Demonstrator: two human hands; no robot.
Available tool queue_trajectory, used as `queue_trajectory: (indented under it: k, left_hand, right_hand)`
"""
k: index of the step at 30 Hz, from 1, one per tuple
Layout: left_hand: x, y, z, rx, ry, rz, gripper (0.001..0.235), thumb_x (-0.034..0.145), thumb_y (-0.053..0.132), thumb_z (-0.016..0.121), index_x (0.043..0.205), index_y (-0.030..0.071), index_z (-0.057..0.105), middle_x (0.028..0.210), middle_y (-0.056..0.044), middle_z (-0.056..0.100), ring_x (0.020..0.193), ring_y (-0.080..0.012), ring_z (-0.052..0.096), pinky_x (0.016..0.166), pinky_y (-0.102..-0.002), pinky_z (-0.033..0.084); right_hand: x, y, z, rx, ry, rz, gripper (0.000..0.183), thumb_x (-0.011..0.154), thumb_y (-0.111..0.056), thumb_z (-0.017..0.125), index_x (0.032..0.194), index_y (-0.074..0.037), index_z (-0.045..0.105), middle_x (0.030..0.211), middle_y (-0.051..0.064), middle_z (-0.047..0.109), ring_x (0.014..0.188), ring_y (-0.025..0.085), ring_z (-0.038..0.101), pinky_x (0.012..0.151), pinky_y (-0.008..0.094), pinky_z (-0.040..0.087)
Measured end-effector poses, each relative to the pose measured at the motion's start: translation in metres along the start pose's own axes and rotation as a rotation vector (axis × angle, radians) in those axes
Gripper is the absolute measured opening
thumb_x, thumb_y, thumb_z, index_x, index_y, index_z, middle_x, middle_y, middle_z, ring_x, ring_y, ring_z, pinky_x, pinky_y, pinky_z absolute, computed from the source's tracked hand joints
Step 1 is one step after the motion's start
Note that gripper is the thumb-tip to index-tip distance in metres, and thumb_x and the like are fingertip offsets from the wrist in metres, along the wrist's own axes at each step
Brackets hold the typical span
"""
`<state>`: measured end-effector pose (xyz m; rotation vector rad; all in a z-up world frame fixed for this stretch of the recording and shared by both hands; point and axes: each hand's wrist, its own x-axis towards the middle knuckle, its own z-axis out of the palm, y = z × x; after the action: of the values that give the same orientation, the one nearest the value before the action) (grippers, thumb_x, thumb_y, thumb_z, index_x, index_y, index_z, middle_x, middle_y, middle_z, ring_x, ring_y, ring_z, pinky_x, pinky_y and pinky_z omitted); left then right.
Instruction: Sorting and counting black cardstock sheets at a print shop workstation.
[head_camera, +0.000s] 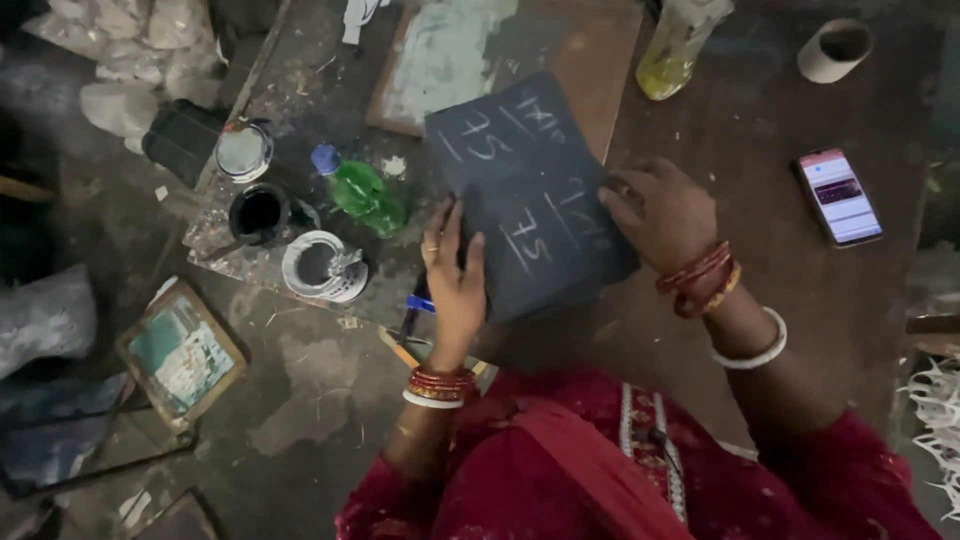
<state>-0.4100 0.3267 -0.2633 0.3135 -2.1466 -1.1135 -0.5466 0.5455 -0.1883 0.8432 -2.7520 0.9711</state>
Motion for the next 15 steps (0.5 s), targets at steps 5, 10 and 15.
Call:
queue_trajectory:
  k: [5, 10, 15]
  left_hand:
    - [-0.004, -0.011, 0.01, -0.009, 0.033, 0.022, 0.048, 0.101, 0.009, 0.063, 0.148, 0.002, 0.053, 0.154, -0.019, 0.051, 0.142, -0.0369, 0.048, 0.121, -0.044, 0.034]
    - [-0.004, -0.016, 0.004, -0.198, 0.026, -0.057, 0.049, 0.106, 0.009, 0.06, 0.152, -0.002, 0.047, 0.156, -0.026, 0.046, 0.148, -0.0388, 0.041, 0.123, -0.044, 0.031]
    - [0.0, -0.066, -0.003, -0.55, -0.008, -0.222, 0.048, 0.103, 0.012, 0.063, 0.148, -0.004, 0.051, 0.146, -0.02, 0.055, 0.136, -0.0293, 0.053, 0.117, -0.039, 0.04]
  right_hand:
    - [-0.015, -0.008, 0.0, 0.055, 0.171, -0.125, 0.04, 0.093, -0.017, 0.076, 0.131, -0.004, 0.069, 0.119, 0.018, 0.07, 0.099, 0.035, 0.072, 0.079, 0.041, 0.058]
    - [0.001, 0.05, -0.015, 0.191, 0.495, -0.153, 0.033, 0.106, 0.004, 0.076, 0.138, -0.001, 0.069, 0.123, 0.02, 0.071, 0.102, 0.025, 0.07, 0.087, 0.036, 0.059]
    - [0.018, 0.155, -0.024, 0.265, 0.452, 0.034, 0.021, 0.108, 0.0, 0.072, 0.128, 0.003, 0.07, 0.116, 0.017, 0.076, 0.104, 0.024, 0.076, 0.09, 0.036, 0.06]
